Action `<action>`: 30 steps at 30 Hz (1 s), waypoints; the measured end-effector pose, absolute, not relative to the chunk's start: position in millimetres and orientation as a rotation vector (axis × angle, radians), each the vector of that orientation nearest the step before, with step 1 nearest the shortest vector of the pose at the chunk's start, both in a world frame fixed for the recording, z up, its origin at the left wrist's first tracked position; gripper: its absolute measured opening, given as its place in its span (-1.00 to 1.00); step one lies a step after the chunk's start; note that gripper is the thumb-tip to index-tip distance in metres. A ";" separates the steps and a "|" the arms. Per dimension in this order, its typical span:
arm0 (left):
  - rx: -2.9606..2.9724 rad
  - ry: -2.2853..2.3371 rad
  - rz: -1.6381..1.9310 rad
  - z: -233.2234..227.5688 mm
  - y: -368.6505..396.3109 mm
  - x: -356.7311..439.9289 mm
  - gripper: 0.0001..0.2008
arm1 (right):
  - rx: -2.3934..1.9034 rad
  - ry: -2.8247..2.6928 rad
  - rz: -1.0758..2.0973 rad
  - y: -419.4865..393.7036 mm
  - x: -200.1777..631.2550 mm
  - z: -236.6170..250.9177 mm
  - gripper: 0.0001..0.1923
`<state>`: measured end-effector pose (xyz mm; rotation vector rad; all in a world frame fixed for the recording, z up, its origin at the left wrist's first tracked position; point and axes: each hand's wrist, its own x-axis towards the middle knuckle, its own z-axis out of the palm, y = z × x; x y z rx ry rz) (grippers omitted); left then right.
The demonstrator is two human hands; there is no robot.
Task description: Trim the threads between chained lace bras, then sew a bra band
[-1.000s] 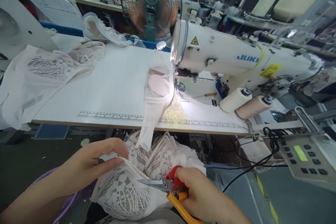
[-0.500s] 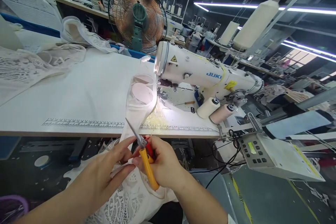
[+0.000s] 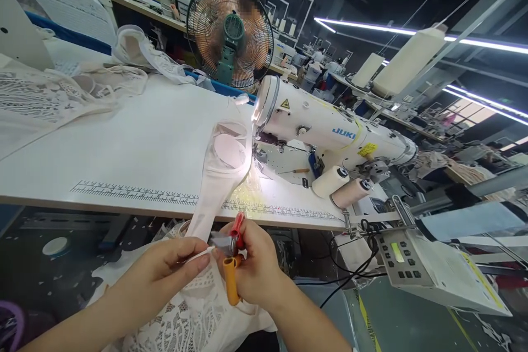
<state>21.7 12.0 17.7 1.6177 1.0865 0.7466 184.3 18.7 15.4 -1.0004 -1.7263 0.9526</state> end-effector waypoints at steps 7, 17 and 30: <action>1.938 1.143 0.949 9.1 9.5 19.3 -0.71 | -0.916 -1.753 0.906 19.9 180.3 20.6 -0.80; 2.098 1.165 0.914 9.0 9.2 17.1 -0.69 | -1.045 -1.769 0.997 22.7 185.9 13.4 -0.88; 1.289 0.969 0.809 20.9 16.1 22.4 -0.80 | -0.995 -1.814 0.858 20.9 178.9 17.7 -0.81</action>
